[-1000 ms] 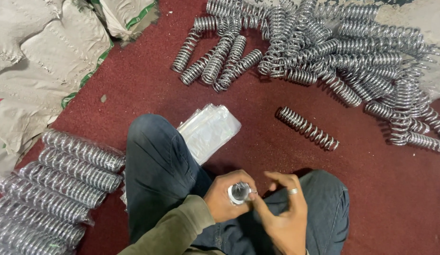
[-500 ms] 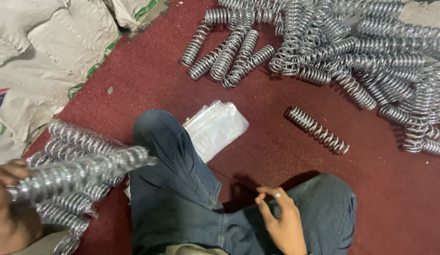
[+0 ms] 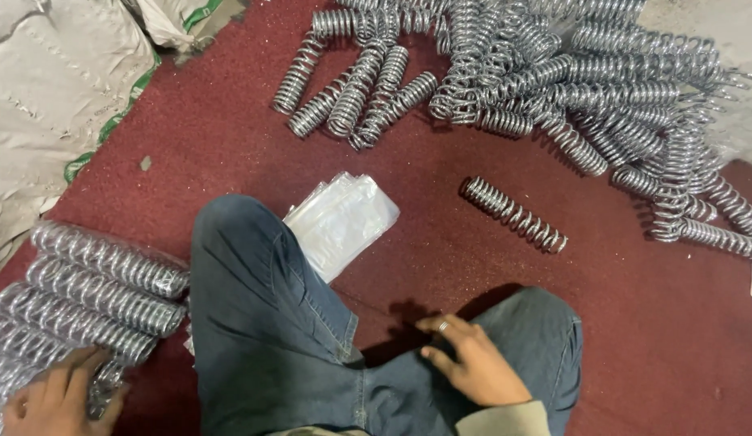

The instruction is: The person places individual metal springs into clear plastic bags by hand while sitting on the floor.

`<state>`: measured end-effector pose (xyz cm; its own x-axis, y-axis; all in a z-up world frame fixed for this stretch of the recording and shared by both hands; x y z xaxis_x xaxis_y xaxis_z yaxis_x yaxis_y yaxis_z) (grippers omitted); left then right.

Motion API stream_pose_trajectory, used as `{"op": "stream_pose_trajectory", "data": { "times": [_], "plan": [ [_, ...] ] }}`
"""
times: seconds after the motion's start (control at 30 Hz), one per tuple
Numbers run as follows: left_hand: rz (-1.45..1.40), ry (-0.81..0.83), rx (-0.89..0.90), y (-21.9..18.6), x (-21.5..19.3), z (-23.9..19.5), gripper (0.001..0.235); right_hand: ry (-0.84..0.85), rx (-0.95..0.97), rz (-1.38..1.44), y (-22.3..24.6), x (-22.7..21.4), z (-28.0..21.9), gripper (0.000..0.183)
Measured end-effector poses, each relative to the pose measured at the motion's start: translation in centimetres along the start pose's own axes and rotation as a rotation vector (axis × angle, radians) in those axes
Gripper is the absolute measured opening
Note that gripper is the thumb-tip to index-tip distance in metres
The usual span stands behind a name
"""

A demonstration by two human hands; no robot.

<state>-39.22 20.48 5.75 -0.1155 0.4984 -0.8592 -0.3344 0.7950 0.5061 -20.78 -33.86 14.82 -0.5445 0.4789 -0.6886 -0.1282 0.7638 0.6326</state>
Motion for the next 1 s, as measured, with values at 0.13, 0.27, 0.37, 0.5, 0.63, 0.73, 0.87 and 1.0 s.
{"op": "stream_pose_trajectory", "data": {
  "times": [0.13, 0.27, 0.37, 0.5, 0.63, 0.73, 0.87, 1.0],
  "plan": [
    [-1.485, 0.527, -0.226, 2.7, 6.4, 3.0, 0.104, -0.128, 0.072, -0.268, -6.4, -4.2, 2.1, 0.046],
    [-2.151, 0.817, -0.555, 5.3, 0.6, 4.8, 0.073, -0.177, 0.217, -0.217, -6.2, -9.5, 4.8, 0.04],
    [-2.162, 0.882, -0.392, 0.9, -10.3, 7.6, 0.085, -0.343, 0.34, -0.152, -10.2, -10.2, 7.8, 0.044],
    [-2.381, 0.454, 0.185, -10.8, -19.8, 14.2, 0.058, -0.526, 0.362, -0.518, -18.5, -9.6, 11.3, 0.082],
    [-2.118, 0.415, 0.36, -22.3, -19.8, 23.0, 0.036, -0.382, 0.401, -0.787, -26.1, -7.6, 13.3, 0.078],
    [-1.231, 0.485, 0.341, -28.2, -17.0, 27.8, 0.019, -0.488, 0.231, -0.732, -21.5, -5.4, 11.1, 0.068],
    [-0.806, 0.628, 0.501, -29.8, -19.3, 27.2, 0.054, -0.253, 0.314, -0.517, -10.1, -8.2, 9.1, 0.054],
    [-0.722, 0.507, 0.49, -32.5, -13.9, 28.9, 0.037, -0.046, 0.199, -0.776, 0.0, -9.6, 9.2, 0.049]
  ]
}}
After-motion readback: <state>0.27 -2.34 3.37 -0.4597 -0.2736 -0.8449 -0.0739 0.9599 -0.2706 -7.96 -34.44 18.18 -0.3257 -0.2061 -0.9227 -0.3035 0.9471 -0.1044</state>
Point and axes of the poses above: each hand's wrist, its own z-axis towards the middle knuckle, its own x-axis out of the palm, y = z × x, the point moved 1 cm from there along z, towards the middle knuckle, and after that the axes turned 1 degree about -z, right-handed, at the moved point
